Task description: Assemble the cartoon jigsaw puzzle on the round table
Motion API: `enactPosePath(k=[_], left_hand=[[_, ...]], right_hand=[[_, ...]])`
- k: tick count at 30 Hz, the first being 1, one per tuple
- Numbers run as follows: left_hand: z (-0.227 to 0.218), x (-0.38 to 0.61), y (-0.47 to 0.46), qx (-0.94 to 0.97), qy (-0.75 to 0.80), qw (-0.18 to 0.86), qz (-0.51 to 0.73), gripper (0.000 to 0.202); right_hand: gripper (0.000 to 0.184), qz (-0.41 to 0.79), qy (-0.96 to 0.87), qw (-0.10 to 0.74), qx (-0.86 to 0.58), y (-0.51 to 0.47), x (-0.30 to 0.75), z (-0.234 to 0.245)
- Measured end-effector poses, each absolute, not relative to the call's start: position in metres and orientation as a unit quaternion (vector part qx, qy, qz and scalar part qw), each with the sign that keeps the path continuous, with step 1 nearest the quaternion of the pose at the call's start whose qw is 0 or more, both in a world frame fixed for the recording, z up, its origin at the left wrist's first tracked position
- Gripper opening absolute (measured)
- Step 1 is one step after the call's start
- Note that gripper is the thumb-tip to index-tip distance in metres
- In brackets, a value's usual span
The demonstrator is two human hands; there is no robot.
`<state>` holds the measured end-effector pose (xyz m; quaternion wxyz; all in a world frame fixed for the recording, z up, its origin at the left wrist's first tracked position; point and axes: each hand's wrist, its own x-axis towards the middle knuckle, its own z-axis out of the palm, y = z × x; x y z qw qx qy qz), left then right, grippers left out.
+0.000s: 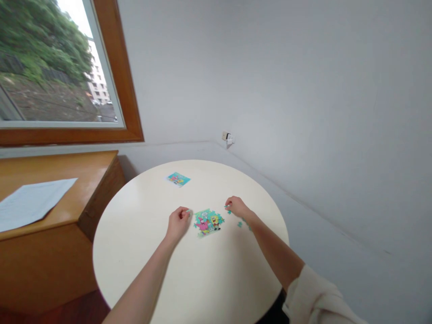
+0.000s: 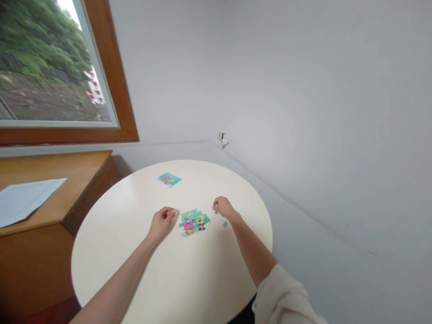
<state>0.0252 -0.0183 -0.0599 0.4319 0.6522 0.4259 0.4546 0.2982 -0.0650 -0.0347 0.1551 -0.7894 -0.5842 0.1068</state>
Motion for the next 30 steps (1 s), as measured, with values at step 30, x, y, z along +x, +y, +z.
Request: enactPosePath(k=[30], left_hand=[[-0.06,0.025,-0.021,0.65,0.428,0.437,0.451,0.025]], right_hand=[[0.012,0.296,-0.509,0.418,-0.692,-0.104,0.298,-0.039]])
